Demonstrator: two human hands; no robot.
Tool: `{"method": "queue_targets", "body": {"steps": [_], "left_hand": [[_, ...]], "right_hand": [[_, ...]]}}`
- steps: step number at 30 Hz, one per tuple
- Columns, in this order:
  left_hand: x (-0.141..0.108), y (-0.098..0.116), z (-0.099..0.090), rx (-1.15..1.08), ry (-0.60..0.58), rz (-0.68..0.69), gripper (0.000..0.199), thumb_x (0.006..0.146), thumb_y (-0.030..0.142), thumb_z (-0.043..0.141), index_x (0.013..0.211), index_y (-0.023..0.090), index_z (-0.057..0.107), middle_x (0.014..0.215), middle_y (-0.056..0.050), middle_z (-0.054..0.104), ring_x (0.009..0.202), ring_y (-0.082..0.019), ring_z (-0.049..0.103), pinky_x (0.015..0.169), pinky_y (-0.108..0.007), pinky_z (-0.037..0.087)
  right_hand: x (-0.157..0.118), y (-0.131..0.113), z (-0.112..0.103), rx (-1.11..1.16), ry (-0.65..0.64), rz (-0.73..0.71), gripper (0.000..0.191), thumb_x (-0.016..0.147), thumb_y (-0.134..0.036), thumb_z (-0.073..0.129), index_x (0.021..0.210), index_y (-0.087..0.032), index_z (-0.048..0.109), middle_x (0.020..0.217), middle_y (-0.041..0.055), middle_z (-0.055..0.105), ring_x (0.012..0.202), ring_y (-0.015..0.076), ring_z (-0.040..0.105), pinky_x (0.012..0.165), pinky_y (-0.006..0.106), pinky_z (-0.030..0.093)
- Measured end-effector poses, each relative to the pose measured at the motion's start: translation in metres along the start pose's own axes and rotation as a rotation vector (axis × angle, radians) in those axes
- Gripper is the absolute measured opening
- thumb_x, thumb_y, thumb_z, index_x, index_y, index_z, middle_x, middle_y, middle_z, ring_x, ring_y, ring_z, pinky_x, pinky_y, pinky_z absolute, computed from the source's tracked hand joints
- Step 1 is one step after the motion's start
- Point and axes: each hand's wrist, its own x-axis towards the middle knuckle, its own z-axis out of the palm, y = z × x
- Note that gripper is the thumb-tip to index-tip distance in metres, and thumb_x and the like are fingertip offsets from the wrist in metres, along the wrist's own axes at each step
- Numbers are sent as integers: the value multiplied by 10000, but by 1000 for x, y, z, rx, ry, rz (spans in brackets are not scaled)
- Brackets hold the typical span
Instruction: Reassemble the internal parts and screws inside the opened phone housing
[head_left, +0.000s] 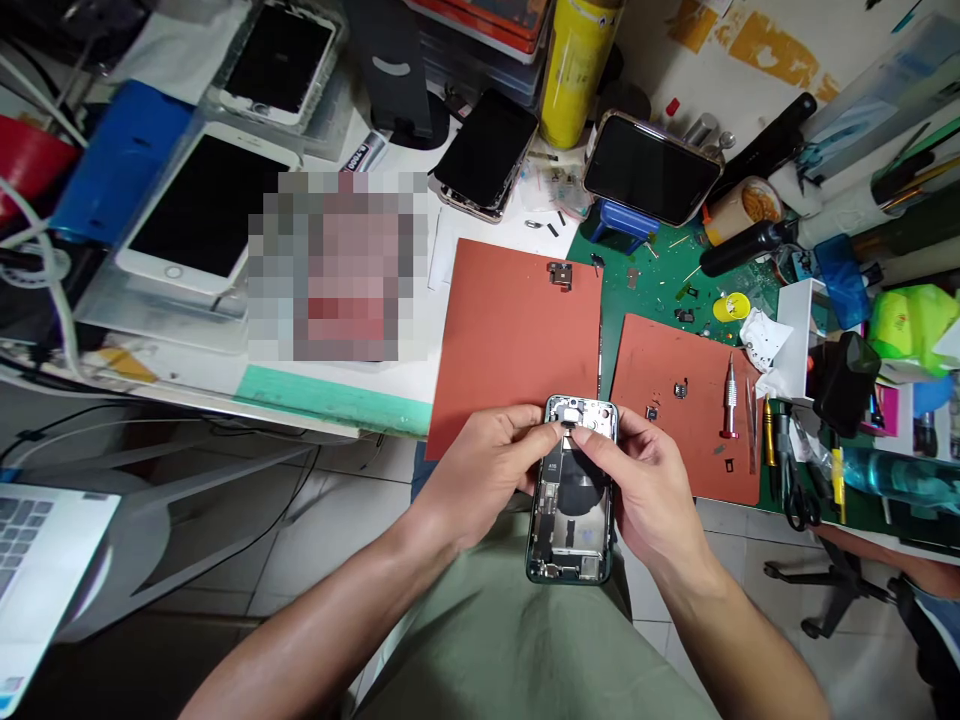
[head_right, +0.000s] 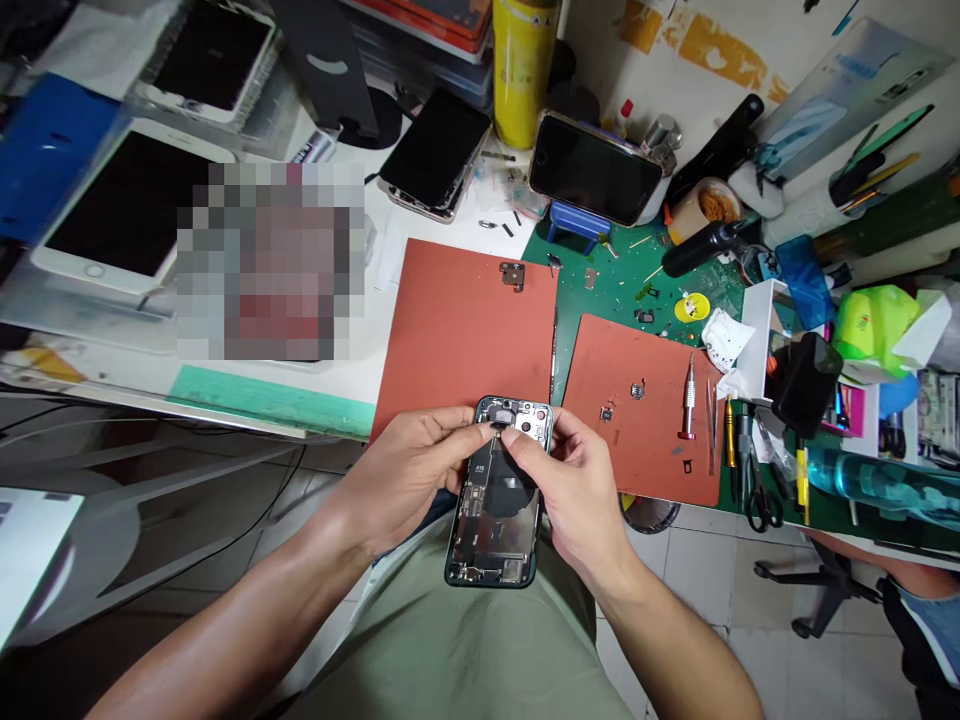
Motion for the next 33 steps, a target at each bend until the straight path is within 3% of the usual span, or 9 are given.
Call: {"method": "queue_targets", "body": {"steps": [5, 16, 33], "left_hand": [[4, 4, -1, -79, 0, -82, 343, 814, 478, 769, 907, 149, 734, 812, -33, 670, 697, -138, 604, 572, -244, 444], [4, 5, 2, -54, 12, -82, 325, 803, 475, 754, 868, 159, 709, 785, -26, 659, 670, -133, 598, 563, -244, 436], [2, 2, 3, -32, -8, -38, 284, 835, 442, 767, 890, 165, 738, 815, -17, 665, 699, -116, 583, 572, -226, 431]], "right_hand": [[2, -5, 1, 50, -31, 57, 265, 775, -353, 938, 979, -228, 824, 916, 24, 793, 813, 169, 697, 759, 285, 561], [3, -5, 2, 72, 4, 100, 312, 741, -366, 963, 985, -225, 827, 918, 25, 802, 761, 154, 700, 730, 275, 586], [0, 1, 2, -6, 66, 33, 297, 789, -398, 927, 1001, -229, 807, 928, 27, 784, 790, 170, 683, 727, 299, 577]]}}
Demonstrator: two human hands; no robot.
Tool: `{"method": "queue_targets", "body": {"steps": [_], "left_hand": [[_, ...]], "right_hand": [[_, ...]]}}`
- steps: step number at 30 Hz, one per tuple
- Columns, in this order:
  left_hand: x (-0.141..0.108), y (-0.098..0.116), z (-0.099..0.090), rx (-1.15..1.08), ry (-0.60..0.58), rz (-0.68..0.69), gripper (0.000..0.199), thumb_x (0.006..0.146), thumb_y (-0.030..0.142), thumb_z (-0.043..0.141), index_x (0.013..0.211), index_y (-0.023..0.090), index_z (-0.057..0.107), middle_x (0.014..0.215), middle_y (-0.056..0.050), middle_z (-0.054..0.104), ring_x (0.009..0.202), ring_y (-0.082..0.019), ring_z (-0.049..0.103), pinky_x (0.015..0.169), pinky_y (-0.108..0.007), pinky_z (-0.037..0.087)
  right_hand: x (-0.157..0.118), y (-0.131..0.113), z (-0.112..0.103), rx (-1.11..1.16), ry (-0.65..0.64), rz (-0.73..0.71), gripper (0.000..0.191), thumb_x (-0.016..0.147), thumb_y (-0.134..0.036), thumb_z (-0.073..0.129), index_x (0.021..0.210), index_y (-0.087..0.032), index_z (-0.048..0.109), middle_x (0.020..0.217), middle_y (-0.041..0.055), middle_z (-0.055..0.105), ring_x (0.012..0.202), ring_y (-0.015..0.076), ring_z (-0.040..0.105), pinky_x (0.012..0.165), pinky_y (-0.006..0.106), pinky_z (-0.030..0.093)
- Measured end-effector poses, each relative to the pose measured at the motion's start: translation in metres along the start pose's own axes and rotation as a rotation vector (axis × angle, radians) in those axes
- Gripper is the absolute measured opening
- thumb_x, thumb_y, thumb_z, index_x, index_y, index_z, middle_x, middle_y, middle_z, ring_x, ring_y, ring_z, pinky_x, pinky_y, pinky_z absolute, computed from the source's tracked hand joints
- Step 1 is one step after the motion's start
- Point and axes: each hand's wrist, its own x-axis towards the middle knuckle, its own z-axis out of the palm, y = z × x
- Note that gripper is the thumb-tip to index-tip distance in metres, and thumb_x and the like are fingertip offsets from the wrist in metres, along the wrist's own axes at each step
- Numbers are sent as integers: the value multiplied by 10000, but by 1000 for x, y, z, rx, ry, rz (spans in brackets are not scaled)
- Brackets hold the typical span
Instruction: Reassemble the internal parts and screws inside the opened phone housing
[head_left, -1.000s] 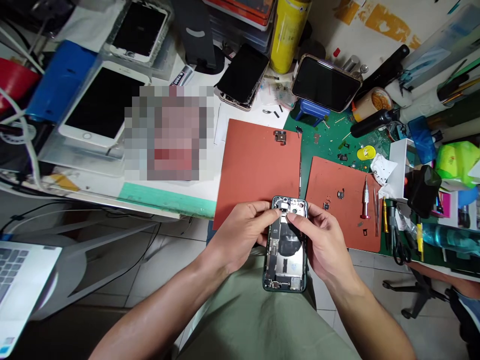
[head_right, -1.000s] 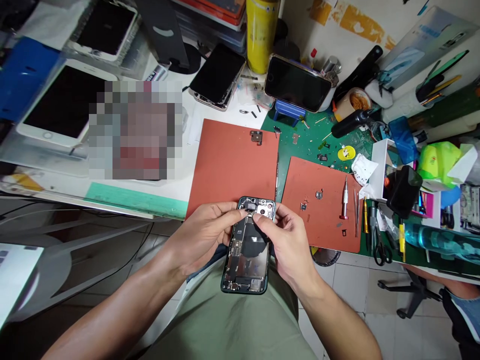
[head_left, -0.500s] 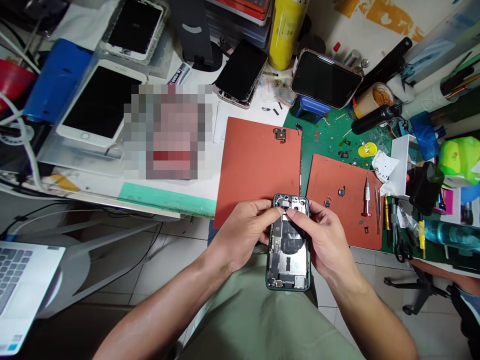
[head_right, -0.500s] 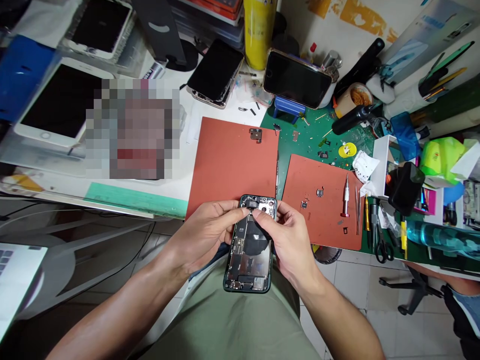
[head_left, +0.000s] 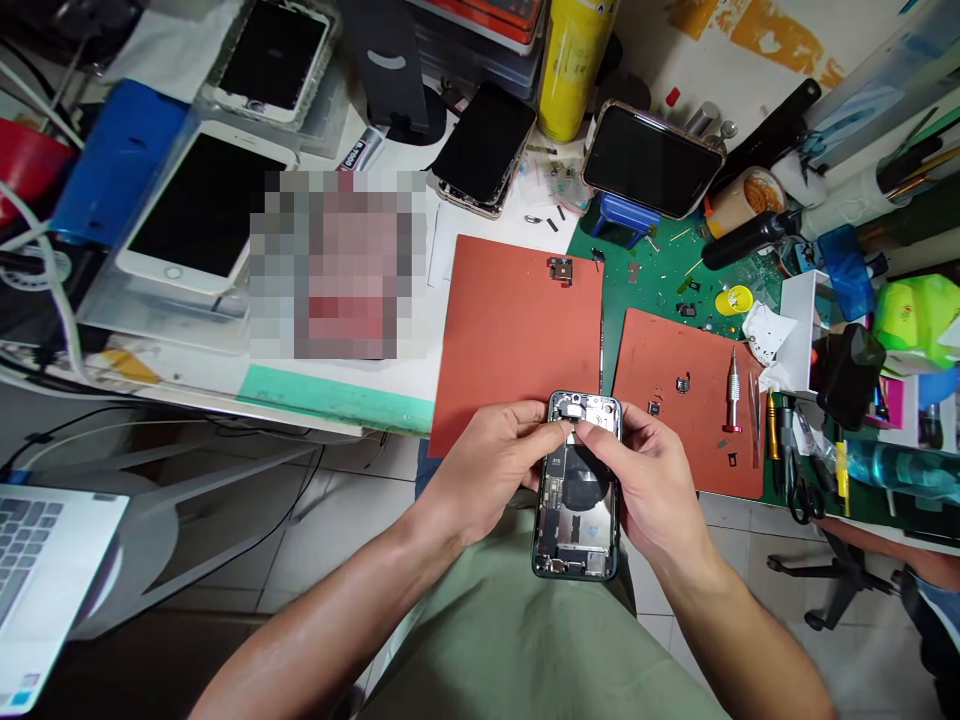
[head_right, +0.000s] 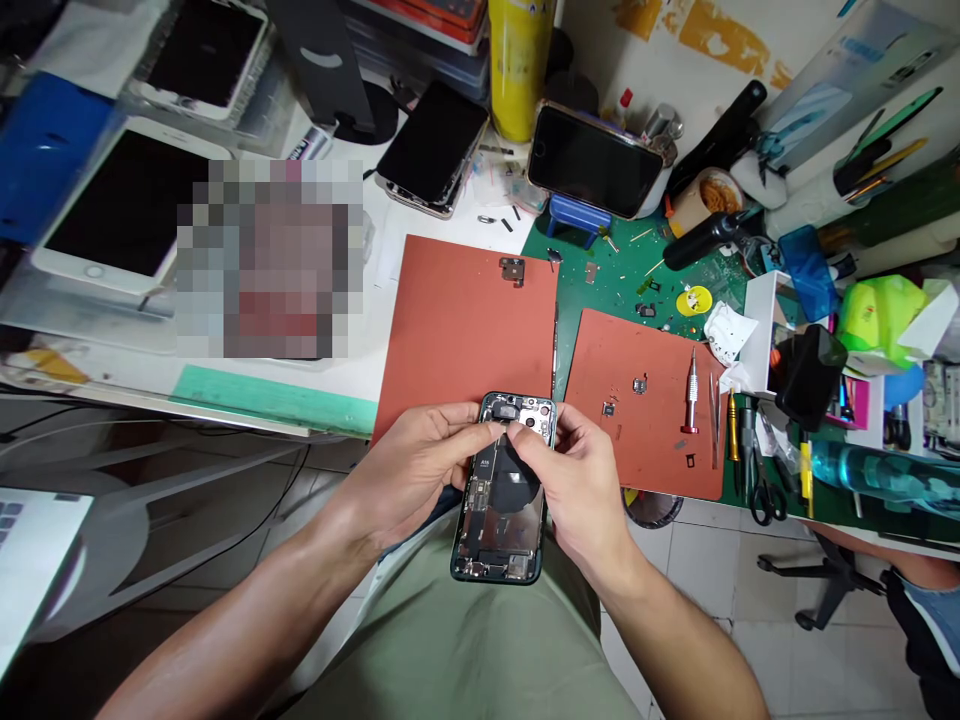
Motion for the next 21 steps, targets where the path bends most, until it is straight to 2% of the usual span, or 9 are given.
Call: {"method": "queue_targets", "body": {"steps": [6, 15, 21], "left_hand": [[0, -1, 1, 0, 23, 7, 274, 824, 433, 762, 847, 165, 713, 803, -25, 674, 691, -135, 606, 591, -256, 439], [1, -3, 0, 2, 13, 16, 250, 849, 412, 763, 889, 166, 750, 805, -24, 689, 686, -126, 604, 598, -248, 443], [-1, 7, 1, -63, -30, -30, 296, 842, 429, 778, 960, 158, 787, 826, -35, 694, 721, -139, 624, 582, -236, 483]], "right_hand": [[-1, 4, 0, -21, -4, -42, 285, 818, -394, 910, 1031, -235, 807, 963, 30, 781, 841, 175, 681, 770, 308, 568], [-1, 2, 1, -11, 7, -33, 273, 806, -402, 913, 997, -234, 813, 922, 20, 776, 804, 169, 682, 750, 305, 564], [2, -10, 0, 63, -45, 113, 330, 723, -377, 963, 981, -219, 829, 884, 31, 810, 702, 168, 706, 686, 305, 584]]}}
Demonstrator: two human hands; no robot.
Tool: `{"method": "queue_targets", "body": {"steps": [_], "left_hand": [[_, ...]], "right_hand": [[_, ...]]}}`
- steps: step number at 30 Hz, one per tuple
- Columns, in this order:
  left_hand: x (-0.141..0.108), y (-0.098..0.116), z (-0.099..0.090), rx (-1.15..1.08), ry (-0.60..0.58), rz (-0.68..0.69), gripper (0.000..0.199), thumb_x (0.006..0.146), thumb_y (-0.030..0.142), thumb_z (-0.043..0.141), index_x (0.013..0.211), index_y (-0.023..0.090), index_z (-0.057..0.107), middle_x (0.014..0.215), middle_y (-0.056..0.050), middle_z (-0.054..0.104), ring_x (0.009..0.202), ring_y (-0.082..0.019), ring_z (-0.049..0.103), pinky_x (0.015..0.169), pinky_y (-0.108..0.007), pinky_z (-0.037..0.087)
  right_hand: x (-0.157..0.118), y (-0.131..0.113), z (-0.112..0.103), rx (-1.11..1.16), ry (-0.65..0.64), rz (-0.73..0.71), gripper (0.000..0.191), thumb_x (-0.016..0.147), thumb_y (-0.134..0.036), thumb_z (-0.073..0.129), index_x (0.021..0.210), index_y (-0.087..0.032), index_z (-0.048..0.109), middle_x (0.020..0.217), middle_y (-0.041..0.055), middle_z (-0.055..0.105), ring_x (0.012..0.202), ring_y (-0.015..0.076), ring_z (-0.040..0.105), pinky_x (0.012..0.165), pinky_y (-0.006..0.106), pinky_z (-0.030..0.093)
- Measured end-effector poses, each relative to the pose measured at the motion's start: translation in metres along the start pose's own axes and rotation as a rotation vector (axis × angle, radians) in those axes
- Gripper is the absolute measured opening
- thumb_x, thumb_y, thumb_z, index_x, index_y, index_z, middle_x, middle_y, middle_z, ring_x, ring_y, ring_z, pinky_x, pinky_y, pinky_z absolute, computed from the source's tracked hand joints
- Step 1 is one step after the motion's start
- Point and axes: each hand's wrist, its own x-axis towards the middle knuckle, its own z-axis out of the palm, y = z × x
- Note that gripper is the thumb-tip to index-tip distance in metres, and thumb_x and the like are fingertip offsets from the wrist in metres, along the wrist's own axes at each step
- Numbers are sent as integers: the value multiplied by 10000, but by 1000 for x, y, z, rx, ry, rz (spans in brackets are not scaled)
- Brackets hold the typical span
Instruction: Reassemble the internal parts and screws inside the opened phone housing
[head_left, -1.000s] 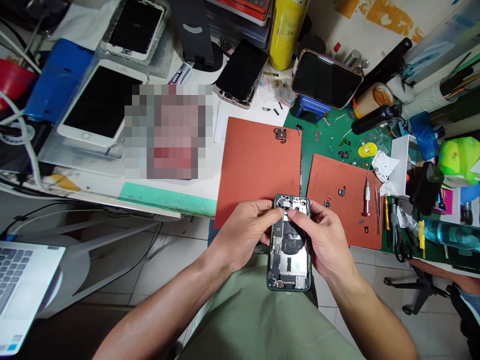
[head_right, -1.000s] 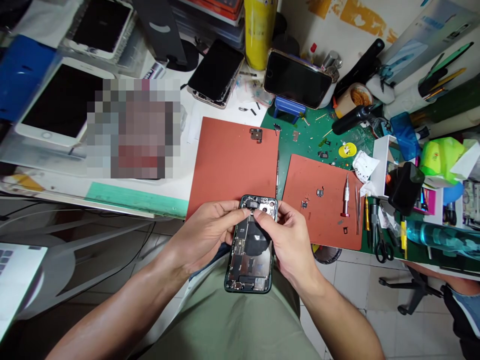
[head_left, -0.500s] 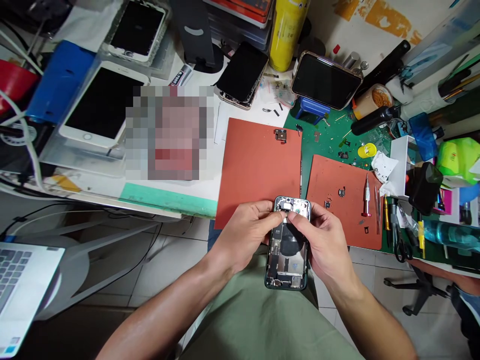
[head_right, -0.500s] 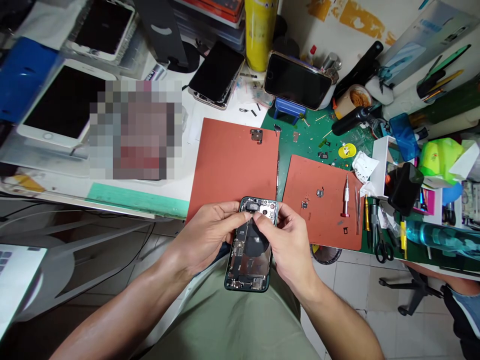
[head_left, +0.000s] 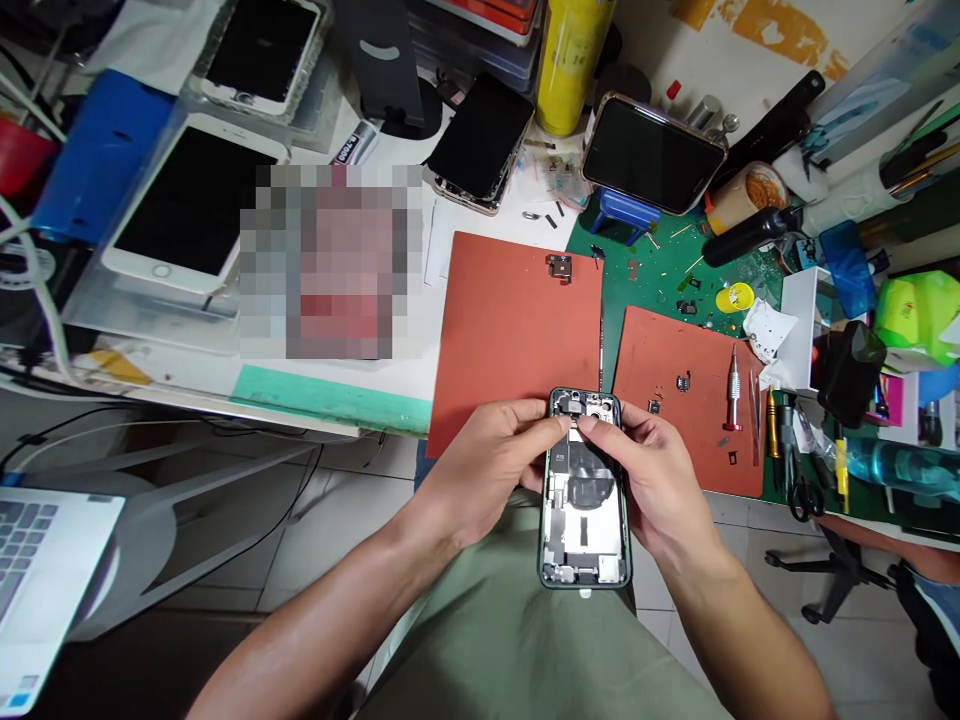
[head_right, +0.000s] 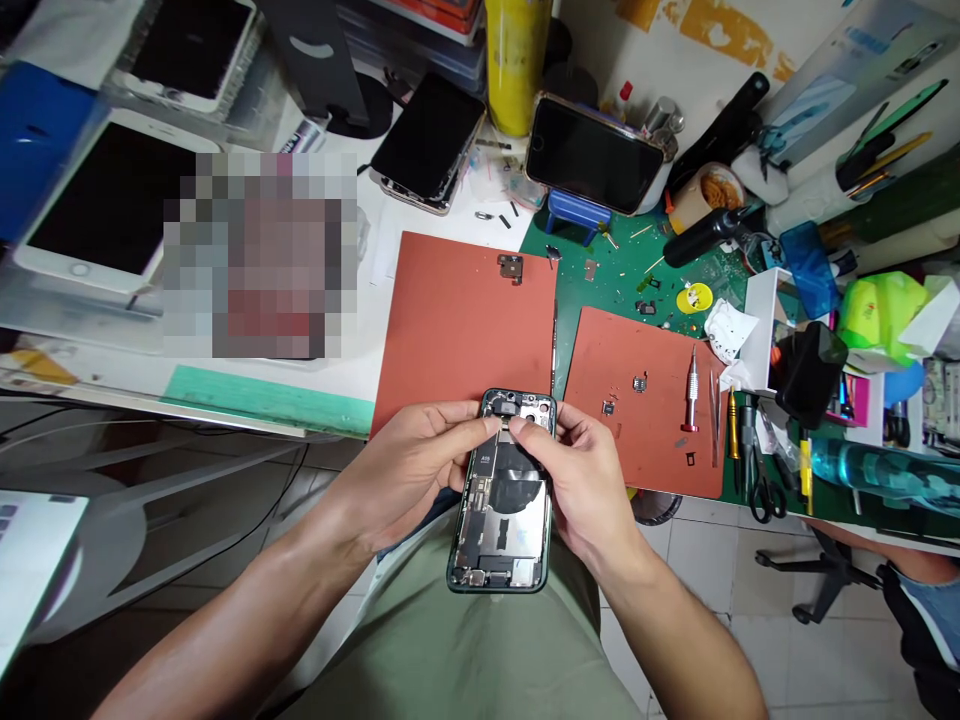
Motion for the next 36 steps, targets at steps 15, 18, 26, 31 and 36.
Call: {"method": "queue_targets", "body": {"steps": [15, 18, 26, 31, 36], "left_hand": [[4, 7, 2, -36, -21, -10, 256, 847, 393, 775, 881, 139, 786, 798, -50, 705, 702, -135, 642, 575, -220, 535], [4, 6, 3, -9, -18, 14, 241, 862, 386, 755, 883, 148, 786, 792, -39, 692, 688, -125, 625, 563, -212, 520], [3, 5, 4, 20, -2, 32, 240, 856, 391, 753, 855, 151, 774, 772, -28, 683, 665, -121, 608, 546, -212, 483], [2, 5, 6, 41, 14, 37, 234, 860, 383, 742, 826, 152, 747, 757, -16, 656, 661, -113, 591, 536, -202, 467], [3, 4, 8, 44, 20, 27, 233, 865, 379, 729, 879, 149, 760, 775, -25, 660, 667, -123, 599, 534, -210, 462]], "right_hand": [[2, -11, 3, 75, -11, 102, 366, 635, -366, 1000, 910, -193, 832, 855, 45, 821, 688, 171, 718, 677, 294, 583], [2, -10, 4, 74, -9, 93, 368, 637, -374, 1001, 907, -193, 829, 843, 40, 812, 678, 160, 707, 657, 278, 576], [2, -4, 1, 43, 11, 62, 395, 653, -423, 996, 938, -209, 825, 866, 30, 812, 705, 166, 710, 686, 294, 586], [2, -3, 0, 43, 7, 49, 381, 673, -402, 985, 967, -214, 830, 882, 30, 817, 698, 167, 709, 682, 296, 584], [1, -3, 0, 33, 16, 43, 359, 679, -397, 977, 955, -225, 827, 908, 35, 825, 718, 190, 730, 699, 324, 594]]}}
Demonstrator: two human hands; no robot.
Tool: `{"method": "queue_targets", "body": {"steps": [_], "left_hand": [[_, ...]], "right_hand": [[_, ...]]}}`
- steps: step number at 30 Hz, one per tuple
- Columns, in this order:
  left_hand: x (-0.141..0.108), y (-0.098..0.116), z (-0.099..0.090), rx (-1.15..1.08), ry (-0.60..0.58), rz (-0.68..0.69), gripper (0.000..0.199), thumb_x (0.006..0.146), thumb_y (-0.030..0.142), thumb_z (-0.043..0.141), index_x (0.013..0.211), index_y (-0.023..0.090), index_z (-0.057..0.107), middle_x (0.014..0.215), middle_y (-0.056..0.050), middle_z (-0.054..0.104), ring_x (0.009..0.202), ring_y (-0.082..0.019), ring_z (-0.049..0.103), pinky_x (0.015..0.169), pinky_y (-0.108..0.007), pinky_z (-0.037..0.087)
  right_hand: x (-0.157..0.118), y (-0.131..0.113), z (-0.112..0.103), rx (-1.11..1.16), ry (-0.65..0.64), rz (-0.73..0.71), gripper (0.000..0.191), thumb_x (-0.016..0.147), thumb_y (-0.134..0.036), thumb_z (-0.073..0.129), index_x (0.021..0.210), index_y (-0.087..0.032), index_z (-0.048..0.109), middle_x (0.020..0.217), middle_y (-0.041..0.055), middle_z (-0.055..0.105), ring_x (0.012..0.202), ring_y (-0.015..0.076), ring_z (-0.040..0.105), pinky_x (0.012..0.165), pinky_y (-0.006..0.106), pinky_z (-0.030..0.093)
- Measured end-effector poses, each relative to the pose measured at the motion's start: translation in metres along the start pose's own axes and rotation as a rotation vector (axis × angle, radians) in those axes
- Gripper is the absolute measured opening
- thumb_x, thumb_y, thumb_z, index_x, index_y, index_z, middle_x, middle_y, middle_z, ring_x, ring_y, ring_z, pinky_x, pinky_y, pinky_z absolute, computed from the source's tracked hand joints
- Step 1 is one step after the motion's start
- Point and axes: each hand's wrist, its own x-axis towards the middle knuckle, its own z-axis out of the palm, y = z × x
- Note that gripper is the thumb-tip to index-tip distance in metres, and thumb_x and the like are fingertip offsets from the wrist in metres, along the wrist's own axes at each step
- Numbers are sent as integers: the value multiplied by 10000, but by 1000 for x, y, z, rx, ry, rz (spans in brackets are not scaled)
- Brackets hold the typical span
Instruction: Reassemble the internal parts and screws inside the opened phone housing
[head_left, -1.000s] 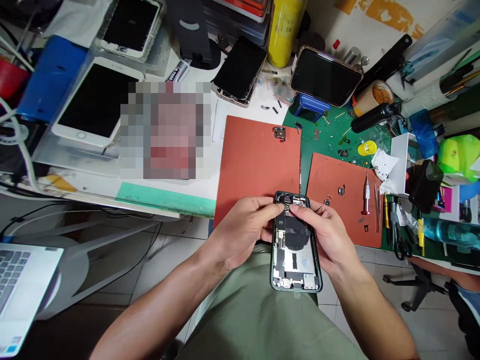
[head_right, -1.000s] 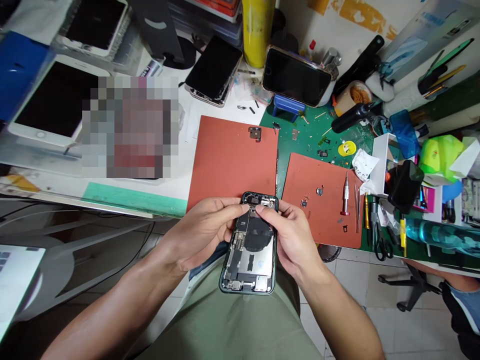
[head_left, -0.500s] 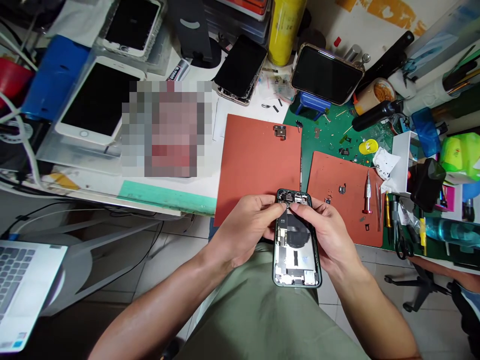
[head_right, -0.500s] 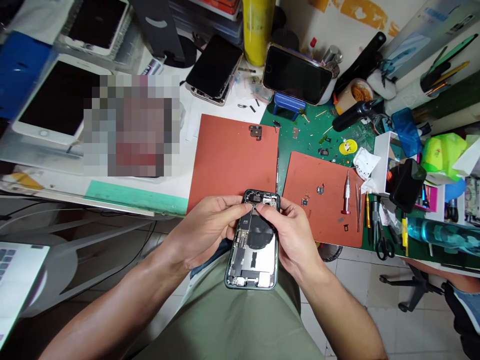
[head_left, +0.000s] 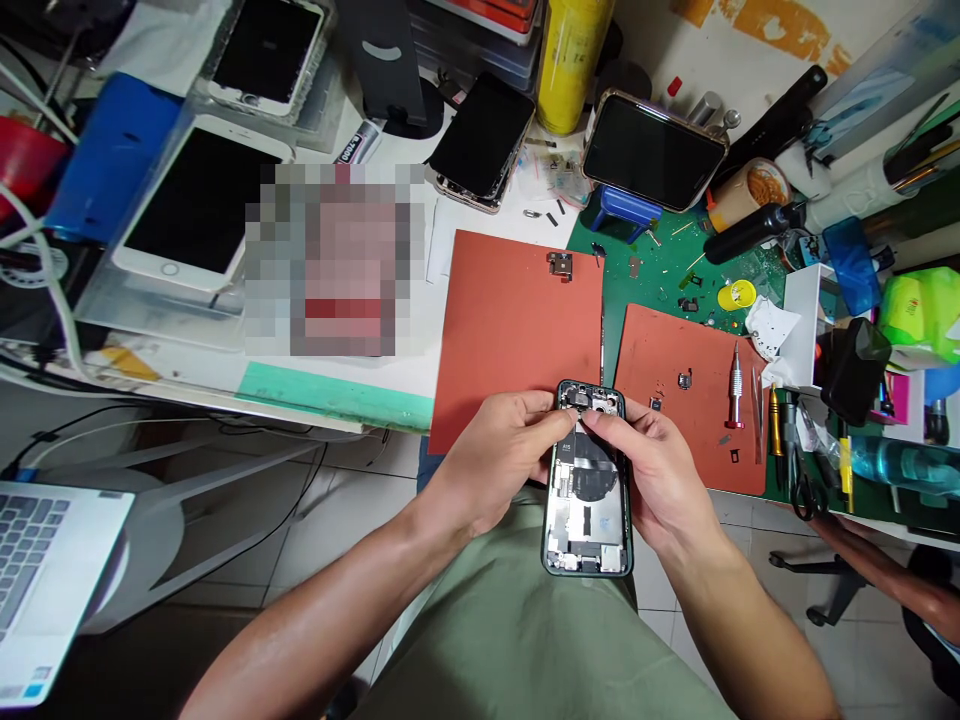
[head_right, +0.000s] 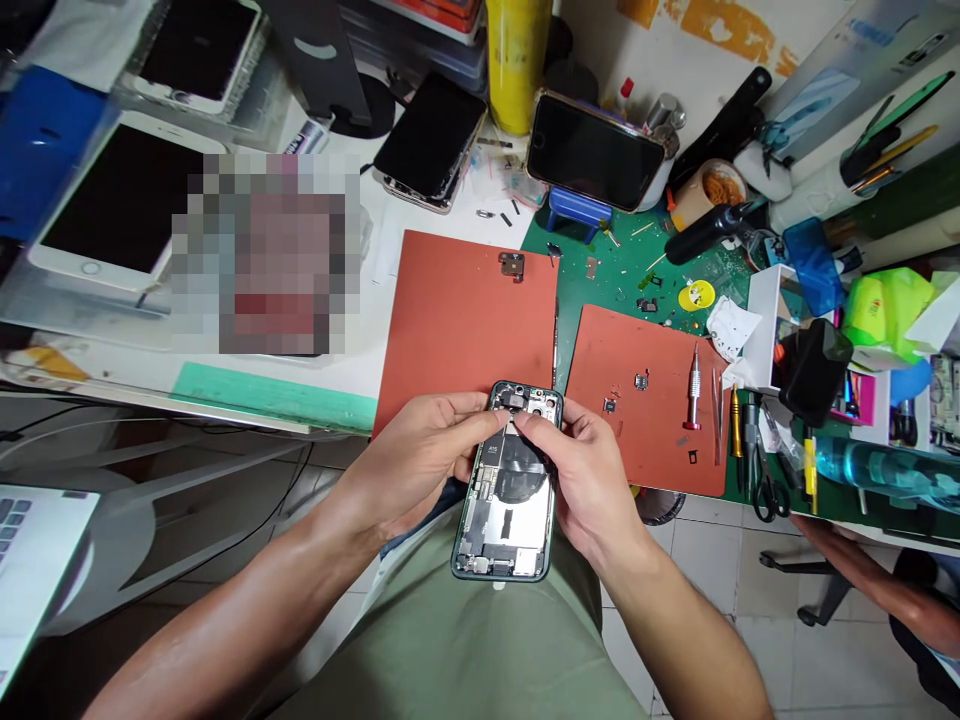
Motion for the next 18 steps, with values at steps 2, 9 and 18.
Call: {"method": "queue_targets", "body": {"steps": [2, 9, 18], "left_hand": [[1, 0, 0, 3, 8, 3, 226, 855, 376, 735, 865, 151, 754, 765, -23, 657, 655, -121, 591, 520, -208, 441], [3, 1, 1, 14, 15, 11, 230, 851, 381, 737, 840, 151, 738, 753, -13, 644, 640, -110, 580, 509, -198, 429], [3, 1, 1, -20, -14, -1, 217, 869, 360, 737, 863, 144, 745, 775, -15, 658, 652, -109, 604, 503, -191, 456]], "right_hand": [[0, 0, 0, 7, -6, -7, 373, 671, -395, 980, 967, -228, 827, 938, 40, 830, 752, 205, 747, 729, 341, 603], [-1, 0, 0, 23, 4, -12, 383, 655, -385, 993, 965, -232, 830, 947, 39, 829, 735, 196, 728, 704, 335, 595], [-1, 1, -2, 32, 2, -38, 383, 661, -381, 998, 975, -230, 839, 937, 38, 822, 732, 183, 715, 707, 326, 602]]}}
